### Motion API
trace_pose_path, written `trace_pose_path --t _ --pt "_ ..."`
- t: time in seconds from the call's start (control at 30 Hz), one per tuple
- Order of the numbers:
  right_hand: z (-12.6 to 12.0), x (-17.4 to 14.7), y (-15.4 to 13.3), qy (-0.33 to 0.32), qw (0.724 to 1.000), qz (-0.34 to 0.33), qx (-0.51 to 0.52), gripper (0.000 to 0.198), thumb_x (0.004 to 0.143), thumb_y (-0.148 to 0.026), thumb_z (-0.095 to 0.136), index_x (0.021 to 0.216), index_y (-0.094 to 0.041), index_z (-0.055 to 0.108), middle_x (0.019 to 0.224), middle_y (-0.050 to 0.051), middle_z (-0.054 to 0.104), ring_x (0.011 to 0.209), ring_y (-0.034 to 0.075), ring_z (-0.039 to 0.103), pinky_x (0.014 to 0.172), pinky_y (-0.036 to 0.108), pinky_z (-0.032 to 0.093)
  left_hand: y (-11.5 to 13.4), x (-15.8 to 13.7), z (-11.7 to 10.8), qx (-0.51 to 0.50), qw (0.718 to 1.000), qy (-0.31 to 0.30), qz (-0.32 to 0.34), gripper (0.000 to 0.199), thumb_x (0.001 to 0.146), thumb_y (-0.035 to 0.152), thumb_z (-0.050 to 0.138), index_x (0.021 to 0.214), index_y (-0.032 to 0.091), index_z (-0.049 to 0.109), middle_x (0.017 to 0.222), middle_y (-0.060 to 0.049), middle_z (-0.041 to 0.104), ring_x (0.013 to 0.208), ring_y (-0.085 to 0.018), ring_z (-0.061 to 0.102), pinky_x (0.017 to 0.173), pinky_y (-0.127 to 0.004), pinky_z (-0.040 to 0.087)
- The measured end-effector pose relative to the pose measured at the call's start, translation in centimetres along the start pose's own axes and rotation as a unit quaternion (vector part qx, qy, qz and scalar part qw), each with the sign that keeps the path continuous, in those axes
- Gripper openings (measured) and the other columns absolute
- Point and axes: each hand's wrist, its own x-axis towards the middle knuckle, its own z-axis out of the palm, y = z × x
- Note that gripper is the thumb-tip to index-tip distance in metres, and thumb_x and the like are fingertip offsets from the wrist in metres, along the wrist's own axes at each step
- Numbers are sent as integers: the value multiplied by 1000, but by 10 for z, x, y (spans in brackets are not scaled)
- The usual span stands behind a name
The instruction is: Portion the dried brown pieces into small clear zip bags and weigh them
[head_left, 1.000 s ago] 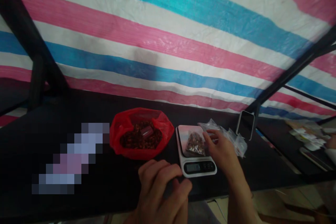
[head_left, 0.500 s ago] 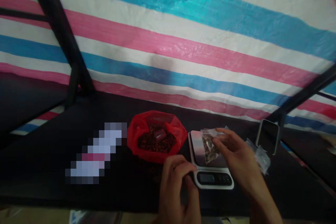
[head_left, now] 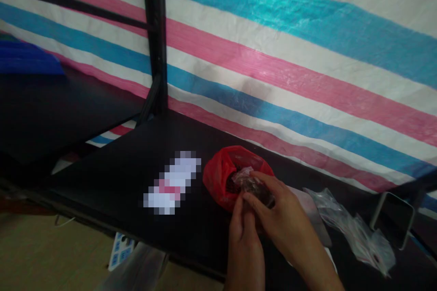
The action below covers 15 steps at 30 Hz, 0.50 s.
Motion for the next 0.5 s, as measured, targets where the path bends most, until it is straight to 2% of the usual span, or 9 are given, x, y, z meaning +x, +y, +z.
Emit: trace_pose_path --t 0.07,0.17,0.33,0.5 --pt "5 4 4 -19 999 13 -30 42 92 -35 68 132 -28 77 131 8 79 126 34 71 112 52 51 3 7 -1 -32 999 -10 -17 58 93 35 66 148 16 64 149 -19 69 136 -34 68 105 -39 59" --pt "10 6 5 -10 998 27 -62 41 95 -35 61 133 -27 76 131 10 79 126 35 71 111 53 51 8 10 -1 -56 998 -24 -25 62 90 34 70 148 15 64 141 -21 74 122 -33 76 95 -37 62" --pt "12 5 4 -25 996 12 -83 44 96 -37 58 136 -25 74 128 11 79 118 34 73 105 51 54 16 8 0 -61 997 -8 -40 64 90 30 70 152 17 61 141 -18 74 126 -32 74 94 -33 63" --pt "11 5 3 -6 994 10 -112 48 94 -31 60 139 -25 73 129 12 78 121 34 71 106 51 53 18 8 2 -53 997 -41 -45 60 95 27 62 154 14 58 143 -20 73 125 -32 75 96 -37 63"
